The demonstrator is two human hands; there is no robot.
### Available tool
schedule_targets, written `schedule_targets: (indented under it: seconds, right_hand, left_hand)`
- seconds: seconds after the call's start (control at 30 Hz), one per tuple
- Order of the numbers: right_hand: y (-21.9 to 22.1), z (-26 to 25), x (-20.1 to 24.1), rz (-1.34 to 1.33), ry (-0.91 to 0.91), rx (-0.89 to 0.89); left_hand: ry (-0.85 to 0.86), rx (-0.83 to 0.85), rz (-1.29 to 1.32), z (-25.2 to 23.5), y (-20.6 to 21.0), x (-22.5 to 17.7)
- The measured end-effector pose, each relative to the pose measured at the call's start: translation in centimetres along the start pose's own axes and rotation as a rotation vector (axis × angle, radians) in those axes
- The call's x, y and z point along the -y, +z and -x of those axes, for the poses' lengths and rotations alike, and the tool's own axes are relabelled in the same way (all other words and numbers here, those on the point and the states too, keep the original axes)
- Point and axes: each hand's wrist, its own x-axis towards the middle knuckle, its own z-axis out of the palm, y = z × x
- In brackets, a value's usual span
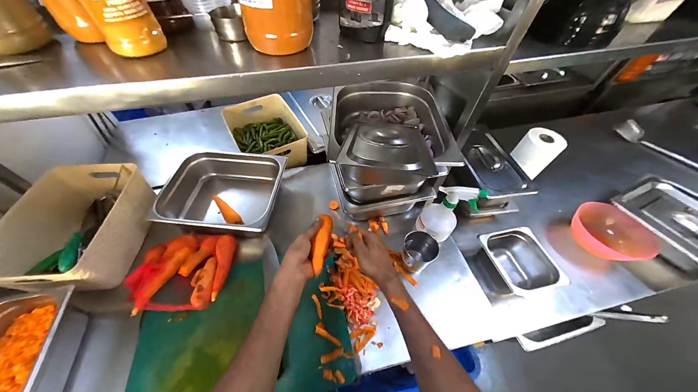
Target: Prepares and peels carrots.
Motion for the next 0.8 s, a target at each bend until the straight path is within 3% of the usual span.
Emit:
schedule_targets:
  seconds: [0.13, 0.3, 0.5, 0.63, 0.8]
  right_hand:
    - [-1.0, -1.2, 1.9, 0.178, -0.037, -0.056]
    - [2.0, 0.7, -1.0, 0.306, -0.162, -0.054]
    - [3.9, 2.4, -0.9, 0.029, -0.008, 0.172]
    - [1.0, 1.0, -0.3, -0.002, 0.019, -0.007]
    - [-0.1, -0.5, 0.7, 0.231, -0.082, -0.121]
  left_hand:
    - [-0.047, 0.074, -0.053, 1.3, 0.8, 0.4]
    - [-0.026, -0.057, 0.092, 1.2, 1.8, 0.6]
    - [-0.018, -0.005, 0.131, -1.9, 0.1, 0.4]
    - [-0.019, 0.016, -0.015, -0.6, 0.2, 0.0]
    - [-0.065, 0.052, -0.058, 1.4, 1.4, 0.3]
